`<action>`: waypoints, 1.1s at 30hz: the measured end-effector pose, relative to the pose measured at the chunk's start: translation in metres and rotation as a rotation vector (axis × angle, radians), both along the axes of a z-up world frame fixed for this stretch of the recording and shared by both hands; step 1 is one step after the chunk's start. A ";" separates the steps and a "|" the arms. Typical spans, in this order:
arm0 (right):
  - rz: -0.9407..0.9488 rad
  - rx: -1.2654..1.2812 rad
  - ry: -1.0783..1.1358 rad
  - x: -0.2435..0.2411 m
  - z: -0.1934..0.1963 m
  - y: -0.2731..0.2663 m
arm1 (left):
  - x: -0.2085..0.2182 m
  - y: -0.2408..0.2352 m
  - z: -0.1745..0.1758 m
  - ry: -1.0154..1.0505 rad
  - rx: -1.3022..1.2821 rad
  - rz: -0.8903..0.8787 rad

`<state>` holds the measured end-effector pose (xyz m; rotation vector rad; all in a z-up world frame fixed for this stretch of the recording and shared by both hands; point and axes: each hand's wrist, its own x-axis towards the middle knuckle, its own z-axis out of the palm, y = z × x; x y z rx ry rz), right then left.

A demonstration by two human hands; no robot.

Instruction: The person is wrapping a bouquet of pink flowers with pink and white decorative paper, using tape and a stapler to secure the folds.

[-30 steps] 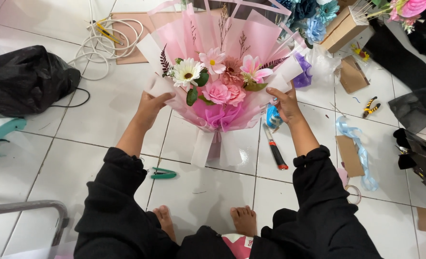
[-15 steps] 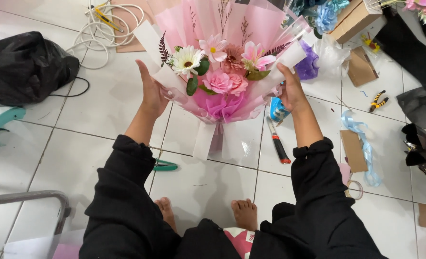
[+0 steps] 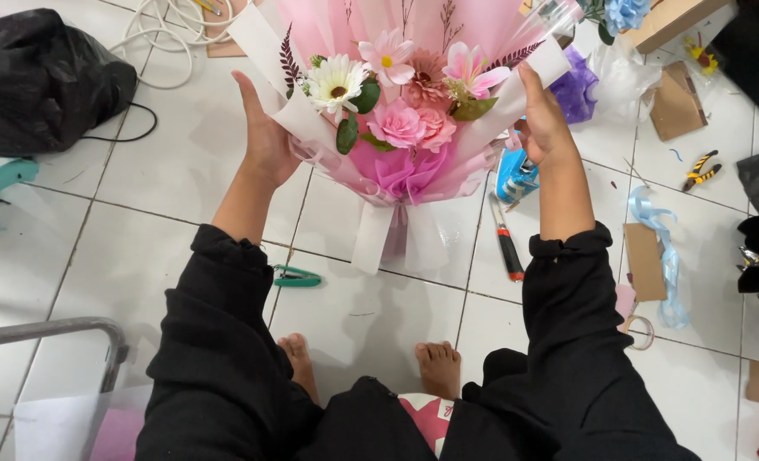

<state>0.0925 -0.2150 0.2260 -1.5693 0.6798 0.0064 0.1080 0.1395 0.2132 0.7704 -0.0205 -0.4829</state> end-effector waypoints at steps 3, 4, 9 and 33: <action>0.025 0.008 0.038 0.007 -0.008 -0.008 | -0.003 0.001 0.008 0.056 0.044 0.001; 0.030 0.009 0.040 0.007 -0.002 -0.005 | -0.003 0.001 0.009 0.058 0.045 0.006; 0.090 -0.070 0.202 0.011 0.011 -0.005 | -0.008 0.000 0.025 0.129 0.056 -0.071; 0.233 -0.306 0.121 0.049 -0.110 0.016 | 0.001 0.063 -0.153 0.888 0.547 -0.104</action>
